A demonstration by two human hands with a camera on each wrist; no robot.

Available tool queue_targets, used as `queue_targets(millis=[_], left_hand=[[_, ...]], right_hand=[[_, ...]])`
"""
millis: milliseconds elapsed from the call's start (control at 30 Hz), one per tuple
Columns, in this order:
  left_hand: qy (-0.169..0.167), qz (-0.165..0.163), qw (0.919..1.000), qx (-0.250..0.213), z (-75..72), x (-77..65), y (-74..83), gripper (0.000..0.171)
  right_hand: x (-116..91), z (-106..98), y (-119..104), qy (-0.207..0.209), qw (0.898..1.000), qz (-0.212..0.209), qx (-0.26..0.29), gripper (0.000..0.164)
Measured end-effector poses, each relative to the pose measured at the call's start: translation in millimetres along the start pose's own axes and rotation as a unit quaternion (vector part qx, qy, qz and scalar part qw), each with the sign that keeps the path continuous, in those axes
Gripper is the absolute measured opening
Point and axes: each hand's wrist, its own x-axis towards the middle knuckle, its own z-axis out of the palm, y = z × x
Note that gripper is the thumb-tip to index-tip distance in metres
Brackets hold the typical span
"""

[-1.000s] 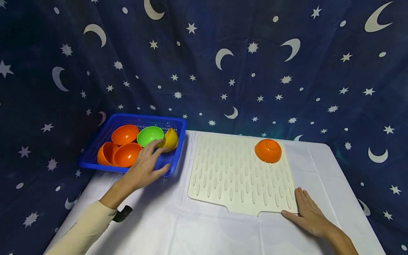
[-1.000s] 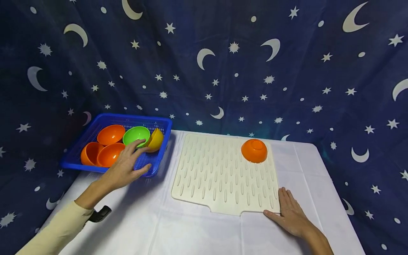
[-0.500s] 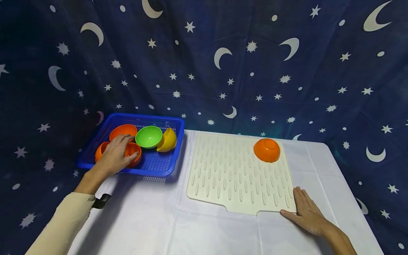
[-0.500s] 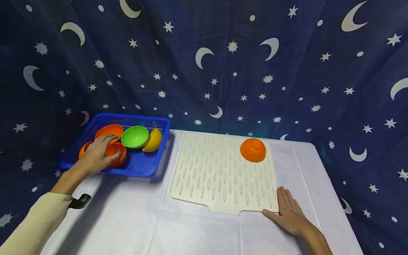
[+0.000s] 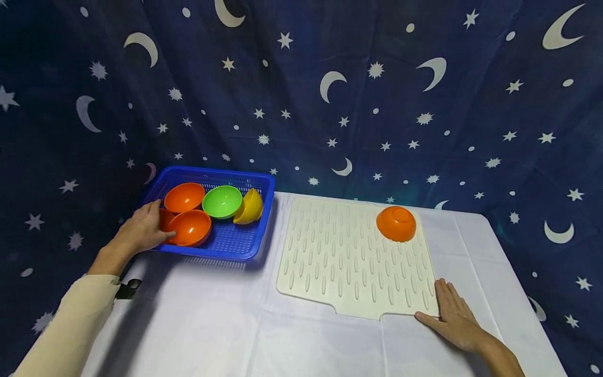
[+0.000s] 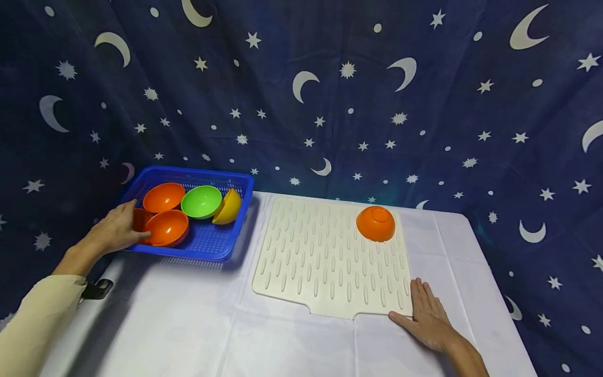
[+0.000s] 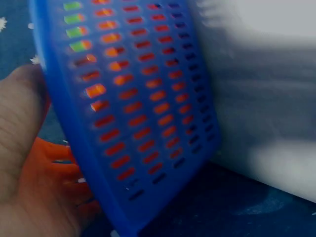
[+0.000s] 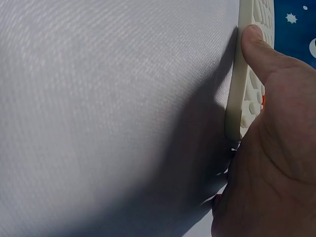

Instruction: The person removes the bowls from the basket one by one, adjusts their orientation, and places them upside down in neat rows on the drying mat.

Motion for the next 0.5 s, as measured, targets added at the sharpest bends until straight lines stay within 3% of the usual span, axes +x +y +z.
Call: queue_targets(millis=[167,300,500], left_hand=[[-0.059,-0.01,0.9982,-0.005,-1.2,5.1,-9.9,0.113],[-0.087,0.019,0.9956,-0.027,-6.5,11.2,-12.2,0.112],[-0.163,0.037,0.9795,-0.112,-22.6,17.6,-9.4,0.113]], right_hand=[[-0.4,1.1,-1.1,0.0,1.0,0.003,0.003,0.11],[-0.6,0.6,-2.2,-0.002,1.0,0.007,-0.001,0.109],[-0.6,1.8,-1.6,0.008,1.0,0.012,-0.011,0.107]])
